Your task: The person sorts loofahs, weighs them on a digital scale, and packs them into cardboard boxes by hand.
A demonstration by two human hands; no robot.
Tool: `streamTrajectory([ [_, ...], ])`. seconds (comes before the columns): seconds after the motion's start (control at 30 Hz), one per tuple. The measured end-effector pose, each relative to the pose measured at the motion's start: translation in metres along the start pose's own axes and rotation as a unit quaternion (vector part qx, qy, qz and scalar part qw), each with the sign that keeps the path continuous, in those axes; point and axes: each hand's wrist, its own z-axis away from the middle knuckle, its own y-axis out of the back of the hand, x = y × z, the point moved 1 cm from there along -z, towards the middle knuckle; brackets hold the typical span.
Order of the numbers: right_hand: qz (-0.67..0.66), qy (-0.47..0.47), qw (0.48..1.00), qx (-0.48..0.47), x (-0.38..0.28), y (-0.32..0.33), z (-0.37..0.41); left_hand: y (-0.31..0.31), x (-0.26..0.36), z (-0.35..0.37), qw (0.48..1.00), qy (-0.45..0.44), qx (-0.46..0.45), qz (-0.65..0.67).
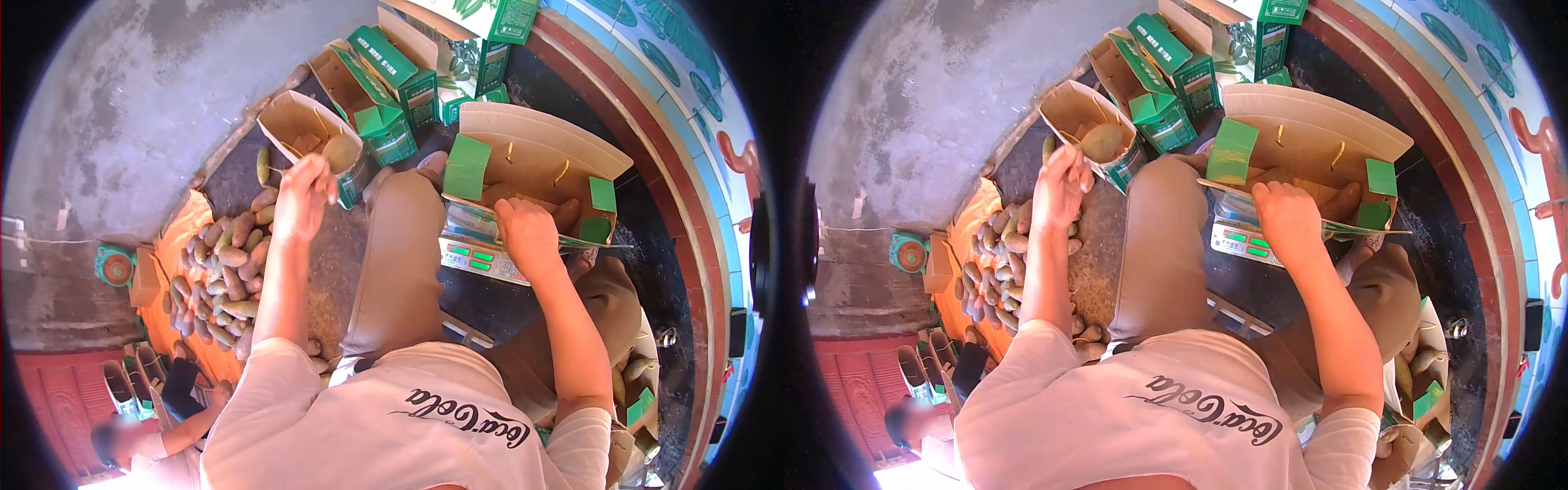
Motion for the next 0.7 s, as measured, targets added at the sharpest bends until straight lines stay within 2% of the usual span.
streamTrajectory([
  [0.03, -0.003, 0.002, 1.0, 0.005, 0.0, 0.0, 0.001, -0.016, 0.009, -0.006, 0.999, -0.024, -0.032, -0.008],
  [0.2, -0.006, 0.004, 1.0, 0.006, 0.002, -0.002, 0.004, -0.091, 0.018, -0.028, 0.987, 0.006, -0.137, 0.085],
  [0.27, -0.009, 0.004, 1.0, 0.001, 0.001, 0.0, 0.004, -0.121, 0.005, -0.033, 0.986, 0.027, -0.153, 0.062],
  [0.37, -0.012, 0.008, 1.0, 0.003, 0.002, -0.001, 0.004, -0.155, -0.033, -0.042, 0.975, 0.118, -0.178, 0.065],
  [0.43, -0.011, -0.012, 0.999, -0.03, 0.001, -0.001, 0.005, -0.178, -0.055, -0.041, 0.966, 0.153, -0.199, 0.058],
  [0.53, -0.017, -0.011, 0.999, -0.026, 0.001, -0.002, 0.004, -0.201, -0.078, -0.052, 0.946, 0.165, -0.262, 0.091],
  [0.63, -0.018, -0.005, 1.0, -0.022, 0.003, -0.003, 0.003, -0.223, -0.085, -0.058, 0.956, 0.129, -0.261, 0.047],
  [0.7, -0.021, -0.001, 1.0, -0.014, 0.005, -0.004, 0.003, -0.229, -0.093, -0.059, 0.955, 0.144, -0.257, -0.047],
])
